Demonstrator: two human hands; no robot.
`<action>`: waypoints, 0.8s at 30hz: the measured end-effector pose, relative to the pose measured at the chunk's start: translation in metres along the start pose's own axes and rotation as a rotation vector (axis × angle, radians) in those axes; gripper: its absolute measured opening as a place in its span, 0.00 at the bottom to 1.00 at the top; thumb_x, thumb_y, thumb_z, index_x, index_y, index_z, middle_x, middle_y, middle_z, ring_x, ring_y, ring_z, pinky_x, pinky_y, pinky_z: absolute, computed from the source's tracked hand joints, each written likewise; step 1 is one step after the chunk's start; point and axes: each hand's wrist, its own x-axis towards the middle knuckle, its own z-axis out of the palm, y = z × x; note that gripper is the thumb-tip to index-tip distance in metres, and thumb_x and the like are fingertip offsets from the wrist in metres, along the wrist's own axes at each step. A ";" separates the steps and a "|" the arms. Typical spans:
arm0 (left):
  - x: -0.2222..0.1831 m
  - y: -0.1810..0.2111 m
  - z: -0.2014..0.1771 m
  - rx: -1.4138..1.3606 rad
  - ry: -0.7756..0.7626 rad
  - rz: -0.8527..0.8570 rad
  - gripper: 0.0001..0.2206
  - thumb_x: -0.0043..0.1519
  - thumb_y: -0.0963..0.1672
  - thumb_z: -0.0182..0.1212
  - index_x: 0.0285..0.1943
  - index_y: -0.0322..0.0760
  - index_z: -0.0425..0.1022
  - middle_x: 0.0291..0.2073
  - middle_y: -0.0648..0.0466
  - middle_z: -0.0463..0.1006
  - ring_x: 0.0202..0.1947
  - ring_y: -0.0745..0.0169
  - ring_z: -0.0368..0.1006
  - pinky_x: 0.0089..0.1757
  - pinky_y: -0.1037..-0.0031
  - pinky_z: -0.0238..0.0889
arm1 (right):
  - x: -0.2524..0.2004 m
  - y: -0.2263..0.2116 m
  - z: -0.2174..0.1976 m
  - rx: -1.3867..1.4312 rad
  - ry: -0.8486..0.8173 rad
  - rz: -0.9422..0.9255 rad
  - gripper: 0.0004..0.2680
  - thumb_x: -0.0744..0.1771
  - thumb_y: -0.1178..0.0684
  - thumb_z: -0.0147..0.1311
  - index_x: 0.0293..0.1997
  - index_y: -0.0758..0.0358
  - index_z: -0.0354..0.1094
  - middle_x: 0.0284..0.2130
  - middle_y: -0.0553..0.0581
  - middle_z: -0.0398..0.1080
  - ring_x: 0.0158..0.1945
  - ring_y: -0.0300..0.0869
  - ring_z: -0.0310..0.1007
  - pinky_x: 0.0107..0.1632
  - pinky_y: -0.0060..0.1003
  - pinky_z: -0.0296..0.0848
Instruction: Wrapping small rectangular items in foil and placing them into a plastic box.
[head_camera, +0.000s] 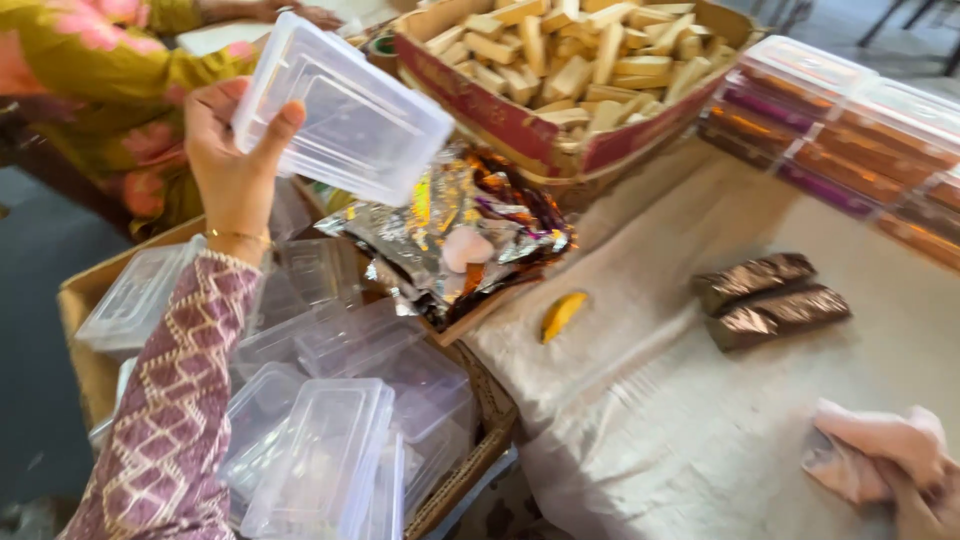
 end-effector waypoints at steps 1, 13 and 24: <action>-0.003 0.019 0.023 -0.212 -0.040 -0.130 0.30 0.63 0.50 0.81 0.64 0.33 0.65 0.52 0.55 0.76 0.49 0.69 0.74 0.51 0.75 0.72 | -0.023 -0.009 0.014 -0.013 0.022 0.006 0.10 0.71 0.58 0.60 0.53 0.67 0.60 0.45 0.51 0.68 0.47 0.35 0.67 0.53 0.30 0.68; -0.220 0.114 0.412 -0.605 -0.893 -1.079 0.41 0.48 0.55 0.72 0.63 0.43 0.47 0.46 0.45 0.78 0.43 0.55 0.80 0.28 0.66 0.75 | -0.038 -0.128 0.059 0.014 0.377 -0.037 0.08 0.70 0.59 0.54 0.55 0.63 0.63 0.42 0.47 0.67 0.45 0.33 0.66 0.48 0.28 0.67; -0.334 0.166 0.482 -0.158 -1.248 0.093 0.45 0.47 0.53 0.80 0.71 0.44 0.56 0.69 0.43 0.55 0.72 0.42 0.47 0.68 0.52 0.45 | -0.034 -0.116 -0.015 0.318 0.967 -0.107 0.08 0.71 0.60 0.51 0.55 0.62 0.58 0.40 0.51 0.63 0.41 0.34 0.62 0.44 0.30 0.64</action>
